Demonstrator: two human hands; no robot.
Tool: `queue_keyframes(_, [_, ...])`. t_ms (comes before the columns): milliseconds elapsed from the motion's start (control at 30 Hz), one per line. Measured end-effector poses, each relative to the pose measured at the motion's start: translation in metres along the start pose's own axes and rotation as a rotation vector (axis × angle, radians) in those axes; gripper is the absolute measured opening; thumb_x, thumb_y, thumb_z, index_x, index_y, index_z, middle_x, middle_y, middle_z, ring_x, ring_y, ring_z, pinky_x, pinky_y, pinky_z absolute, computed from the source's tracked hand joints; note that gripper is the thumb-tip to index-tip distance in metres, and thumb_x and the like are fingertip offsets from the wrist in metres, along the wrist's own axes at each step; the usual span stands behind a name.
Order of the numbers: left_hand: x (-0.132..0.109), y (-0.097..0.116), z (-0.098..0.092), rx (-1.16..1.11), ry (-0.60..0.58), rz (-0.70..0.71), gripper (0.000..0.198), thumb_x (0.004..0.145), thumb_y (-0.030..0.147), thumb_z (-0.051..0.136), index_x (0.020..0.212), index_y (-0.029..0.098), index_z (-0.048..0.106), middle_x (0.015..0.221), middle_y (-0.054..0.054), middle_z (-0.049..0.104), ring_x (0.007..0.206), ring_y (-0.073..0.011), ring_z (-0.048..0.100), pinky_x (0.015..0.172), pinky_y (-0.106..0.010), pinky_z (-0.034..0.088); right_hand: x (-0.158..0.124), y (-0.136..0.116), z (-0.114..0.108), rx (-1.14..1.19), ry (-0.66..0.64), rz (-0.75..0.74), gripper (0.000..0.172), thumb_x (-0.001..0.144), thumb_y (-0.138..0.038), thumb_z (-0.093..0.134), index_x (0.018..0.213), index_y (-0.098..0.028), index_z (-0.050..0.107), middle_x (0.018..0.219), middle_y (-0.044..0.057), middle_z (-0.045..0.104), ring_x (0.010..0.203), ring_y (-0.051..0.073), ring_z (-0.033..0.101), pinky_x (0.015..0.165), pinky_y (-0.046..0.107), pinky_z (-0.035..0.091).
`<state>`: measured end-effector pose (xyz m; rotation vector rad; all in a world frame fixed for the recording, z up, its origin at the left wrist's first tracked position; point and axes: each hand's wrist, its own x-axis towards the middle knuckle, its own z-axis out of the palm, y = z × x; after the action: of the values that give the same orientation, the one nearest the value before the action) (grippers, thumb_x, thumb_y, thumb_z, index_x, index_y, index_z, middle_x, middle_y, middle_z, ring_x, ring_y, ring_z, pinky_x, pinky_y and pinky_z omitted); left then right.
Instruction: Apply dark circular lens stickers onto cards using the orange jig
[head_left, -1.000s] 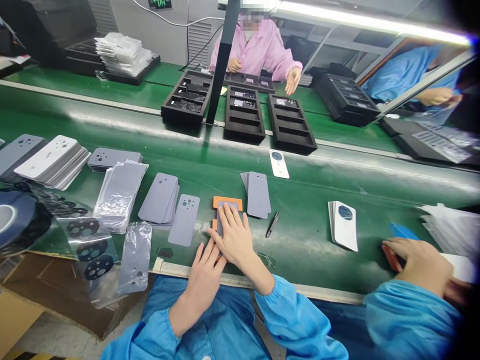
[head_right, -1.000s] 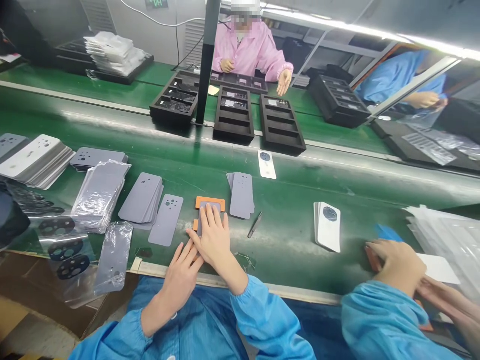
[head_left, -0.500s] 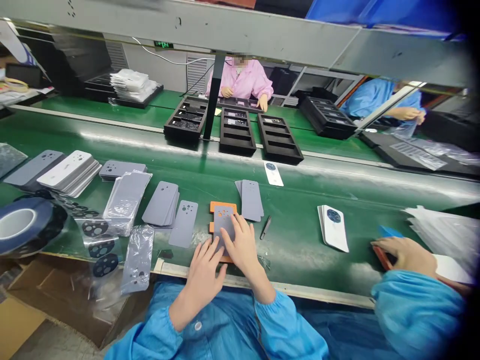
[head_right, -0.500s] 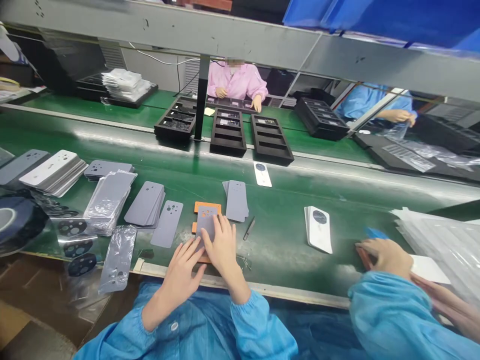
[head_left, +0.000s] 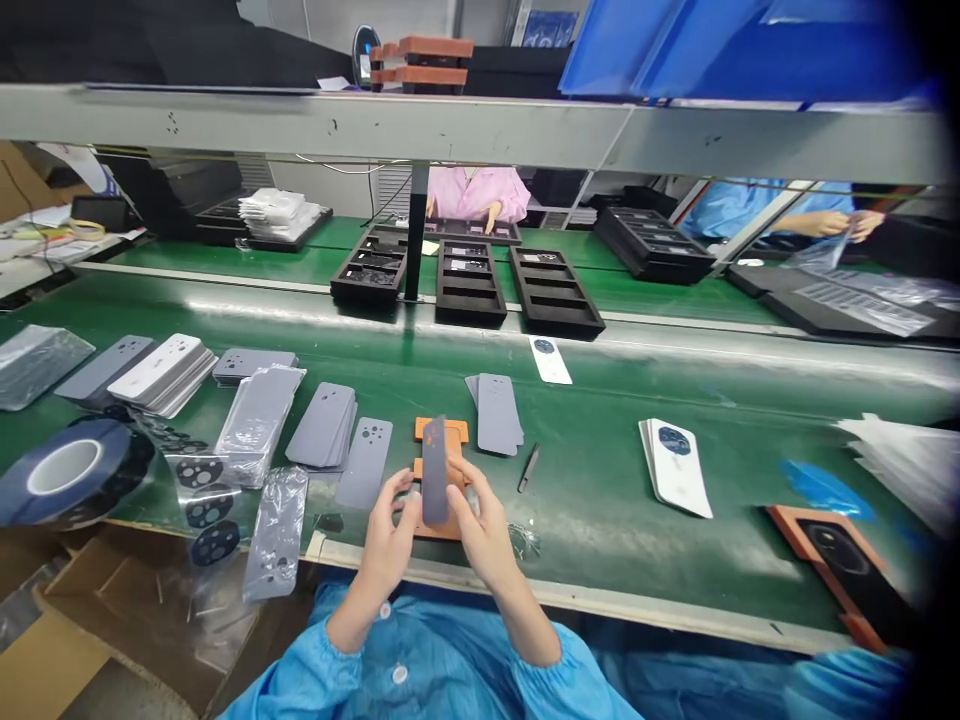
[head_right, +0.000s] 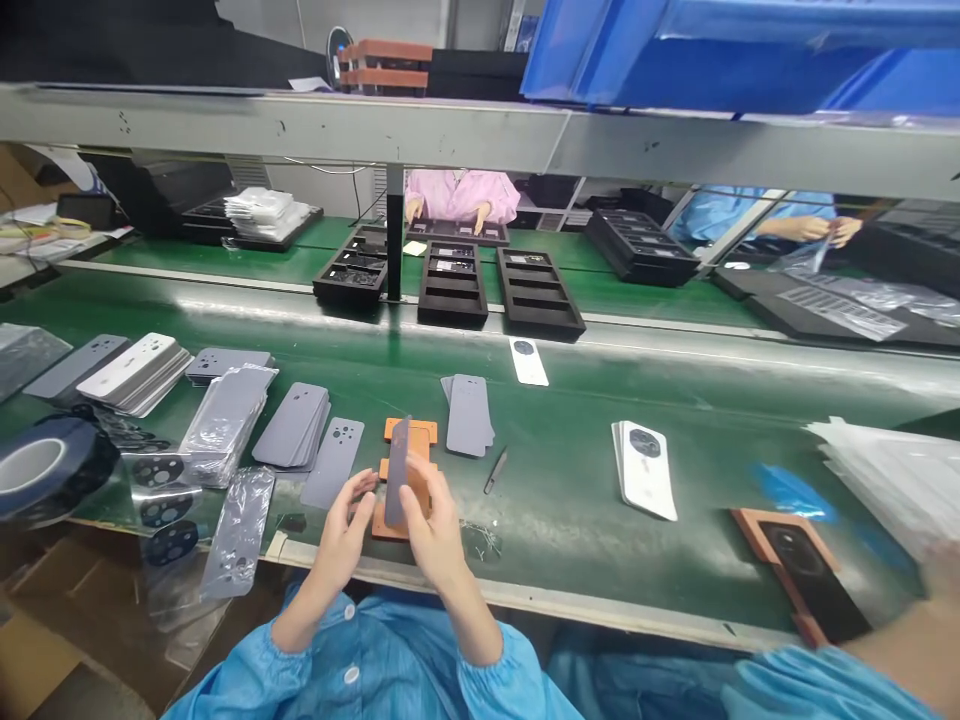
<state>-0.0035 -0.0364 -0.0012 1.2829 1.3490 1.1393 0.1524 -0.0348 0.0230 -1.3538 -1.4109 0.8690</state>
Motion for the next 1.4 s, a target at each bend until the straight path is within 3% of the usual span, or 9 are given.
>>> queue_keyframes(100, [0.008,-0.002,-0.005,-0.211,0.036,-0.105,0.053,0.094,0.051,0.056,0.134,0.015,0.056,0.135,-0.017,0.064,0.125,-0.0283,0.062,0.101,-0.040,0.052,-0.005,-0.009,0.001,0.086,-0.146,0.025,0.040,0.099,-0.041,0.052,0.136,-0.027,0.058,0.137,0.009,0.065,0.131,0.026,0.058,0.112,0.047,0.046])
queue_keyframes(467, [0.025,-0.008,-0.028,-0.605,0.087,-0.311,0.071,0.081,0.045,0.074,0.139,0.012,0.051,0.124,-0.020,0.070,0.109,-0.0316,0.071,0.088,-0.040,0.059,0.032,0.005,0.029,0.208,-0.219,0.300,0.046,0.081,-0.032,0.073,0.125,-0.020,0.064,0.088,0.005,0.072,0.073,0.018,0.068,0.070,0.034,0.060])
queue_keyframes(633, [0.013,-0.005,-0.056,-0.371,0.184,-0.156,0.061,0.091,0.052,0.061,0.141,0.019,0.051,0.141,-0.020,0.060,0.125,-0.0302,0.063,0.100,-0.042,0.055,0.142,0.014,0.022,-0.002,-0.181,0.298,0.043,0.077,-0.028,0.074,0.117,-0.015,0.066,0.087,0.006,0.073,0.073,0.019,0.070,0.067,0.033,0.060])
queue_keyframes(767, [-0.020,0.007,-0.085,-0.258,0.232,-0.091,0.042,0.096,0.047,0.056,0.130,0.021,0.060,0.126,-0.015,0.069,0.111,-0.0275,0.070,0.090,-0.038,0.061,0.250,0.026,0.016,-0.180,-0.095,0.353,0.034,0.085,-0.020,0.070,0.117,-0.009,0.063,0.084,0.006,0.071,0.065,0.015,0.065,0.063,0.030,0.058])
queue_keyframes(900, [-0.047,0.025,-0.118,-0.029,0.665,0.080,0.024,0.095,0.036,0.059,0.114,0.024,0.067,0.117,-0.010,0.071,0.107,-0.0255,0.069,0.090,-0.038,0.060,0.305,0.037,0.016,-0.354,-0.074,0.437,0.032,0.097,-0.033,0.064,0.123,-0.015,0.061,0.117,0.009,0.067,0.096,0.020,0.068,0.082,0.039,0.059])
queue_keyframes(1000, [-0.056,0.029,-0.149,0.207,0.952,0.275,0.029,0.087,0.032,0.068,0.115,0.023,0.065,0.127,-0.011,0.066,0.120,-0.0301,0.063,0.105,-0.048,0.052,0.314,0.042,0.015,-0.479,-0.071,0.456,0.037,0.097,-0.037,0.063,0.128,-0.017,0.059,0.129,0.010,0.062,0.107,0.023,0.065,0.089,0.044,0.057])
queue_keyframes(1067, [-0.060,0.021,-0.171,0.380,1.040,0.178,0.048,0.085,0.039,0.068,0.128,0.021,0.061,0.142,-0.013,0.057,0.134,-0.0343,0.052,0.116,-0.055,0.038,0.314,0.042,0.012,-0.556,-0.070,0.440,0.036,0.097,-0.035,0.064,0.127,-0.016,0.060,0.127,0.010,0.063,0.108,0.024,0.065,0.090,0.045,0.057])
queue_keyframes(1200, [-0.070,-0.010,-0.205,0.384,0.863,-0.269,0.062,0.085,0.058,0.060,0.134,0.019,0.060,0.134,-0.014,0.065,0.123,-0.0360,0.061,0.105,-0.055,0.048,0.309,0.039,0.006,-0.669,-0.086,0.352,0.033,0.089,-0.023,0.067,0.118,-0.008,0.068,0.118,0.020,0.069,0.115,0.033,0.063,0.103,0.048,0.046])
queue_keyframes(1400, [-0.070,-0.012,-0.213,0.235,0.750,-0.291,0.050,0.080,0.063,0.062,0.095,0.017,0.076,0.088,-0.010,0.077,0.073,-0.0246,0.072,0.066,-0.033,0.058,0.256,0.022,0.031,-0.677,-0.186,0.158,0.043,0.085,-0.038,0.064,0.121,-0.014,0.070,0.107,0.016,0.073,0.102,0.034,0.068,0.097,0.048,0.047])
